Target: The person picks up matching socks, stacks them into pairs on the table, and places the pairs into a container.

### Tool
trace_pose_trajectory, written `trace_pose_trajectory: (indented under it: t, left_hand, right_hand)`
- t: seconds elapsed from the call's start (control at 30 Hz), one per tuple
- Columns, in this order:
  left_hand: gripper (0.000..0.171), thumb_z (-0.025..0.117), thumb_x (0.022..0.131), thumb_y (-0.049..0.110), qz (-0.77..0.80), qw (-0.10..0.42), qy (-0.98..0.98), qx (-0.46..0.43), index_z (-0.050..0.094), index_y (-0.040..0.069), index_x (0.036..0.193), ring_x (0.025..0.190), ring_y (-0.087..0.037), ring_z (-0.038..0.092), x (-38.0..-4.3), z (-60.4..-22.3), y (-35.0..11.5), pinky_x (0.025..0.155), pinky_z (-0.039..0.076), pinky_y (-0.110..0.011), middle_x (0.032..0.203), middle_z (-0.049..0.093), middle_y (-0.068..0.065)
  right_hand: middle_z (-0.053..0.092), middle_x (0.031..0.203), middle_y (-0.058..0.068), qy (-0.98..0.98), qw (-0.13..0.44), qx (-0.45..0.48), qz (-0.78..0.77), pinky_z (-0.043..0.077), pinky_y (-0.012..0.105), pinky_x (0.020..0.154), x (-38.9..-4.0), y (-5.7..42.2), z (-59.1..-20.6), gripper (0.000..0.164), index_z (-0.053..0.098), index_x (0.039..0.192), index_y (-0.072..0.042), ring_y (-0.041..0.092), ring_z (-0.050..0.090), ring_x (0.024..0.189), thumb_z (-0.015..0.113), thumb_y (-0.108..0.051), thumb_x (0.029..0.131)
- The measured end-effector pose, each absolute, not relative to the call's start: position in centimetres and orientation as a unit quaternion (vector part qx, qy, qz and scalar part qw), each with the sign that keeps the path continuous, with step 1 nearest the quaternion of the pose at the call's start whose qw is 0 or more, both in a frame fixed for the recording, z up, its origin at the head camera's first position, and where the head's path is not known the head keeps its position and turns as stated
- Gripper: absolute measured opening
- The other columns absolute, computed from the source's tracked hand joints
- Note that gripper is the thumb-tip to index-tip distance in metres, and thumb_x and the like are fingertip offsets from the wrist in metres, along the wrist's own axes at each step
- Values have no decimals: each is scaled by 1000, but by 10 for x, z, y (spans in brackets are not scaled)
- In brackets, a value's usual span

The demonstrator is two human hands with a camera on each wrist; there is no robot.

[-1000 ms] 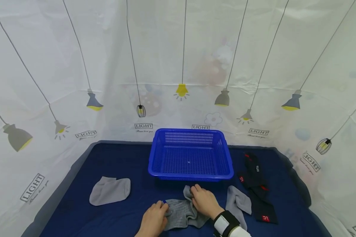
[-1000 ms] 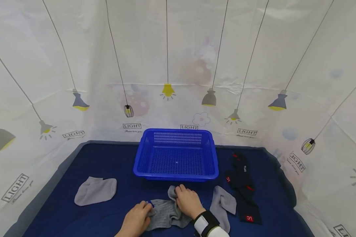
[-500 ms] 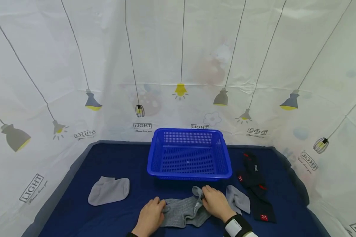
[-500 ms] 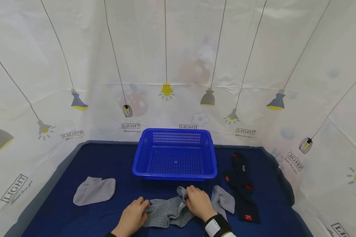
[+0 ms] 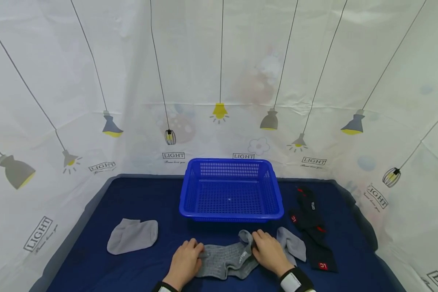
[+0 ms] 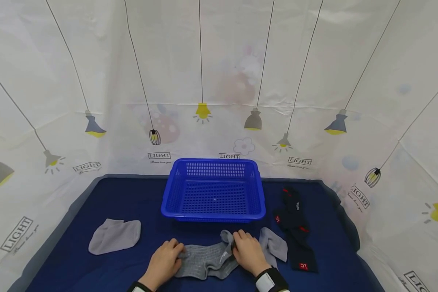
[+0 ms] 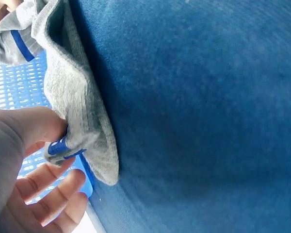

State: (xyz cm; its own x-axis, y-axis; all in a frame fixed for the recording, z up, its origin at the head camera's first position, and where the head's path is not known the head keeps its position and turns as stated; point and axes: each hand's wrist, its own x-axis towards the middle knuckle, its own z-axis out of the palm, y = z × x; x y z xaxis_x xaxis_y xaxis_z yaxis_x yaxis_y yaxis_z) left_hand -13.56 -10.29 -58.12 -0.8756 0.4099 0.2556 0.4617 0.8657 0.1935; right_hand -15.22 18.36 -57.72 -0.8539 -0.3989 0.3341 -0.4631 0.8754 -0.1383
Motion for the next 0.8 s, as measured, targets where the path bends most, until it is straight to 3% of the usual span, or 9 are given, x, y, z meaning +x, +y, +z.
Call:
trace_pose_trajectory:
  t: [0.2,0.4,0.8]
  left_hand:
    - [22,73,68,17,-114,103,-963,-221,64,20,88,71,-14,48,-133,-577,-105,59,40,-30,83,52,4]
    - [24,76,67,19,-122,119,-963,-209,65,21,89,74,-15,50,-128,-573,-109,61,42,-32,85,54,4]
    - [24,75,70,21,-132,97,-967,-194,67,20,93,76,-15,51,-123,-568,-116,64,43,-33,89,55,3]
  right_hand:
    - [49,78,-1,-965,136,196,112,39,30,51,-150,196,-574,24,55,88,-11,17,51,68,72,-13,71]
    - [53,81,1,-960,170,182,128,43,35,56,-151,207,-572,26,58,90,-11,21,54,70,69,-3,69]
    - [53,84,2,-950,202,209,113,43,37,59,-158,193,-566,25,62,92,-12,23,53,76,63,3,72]
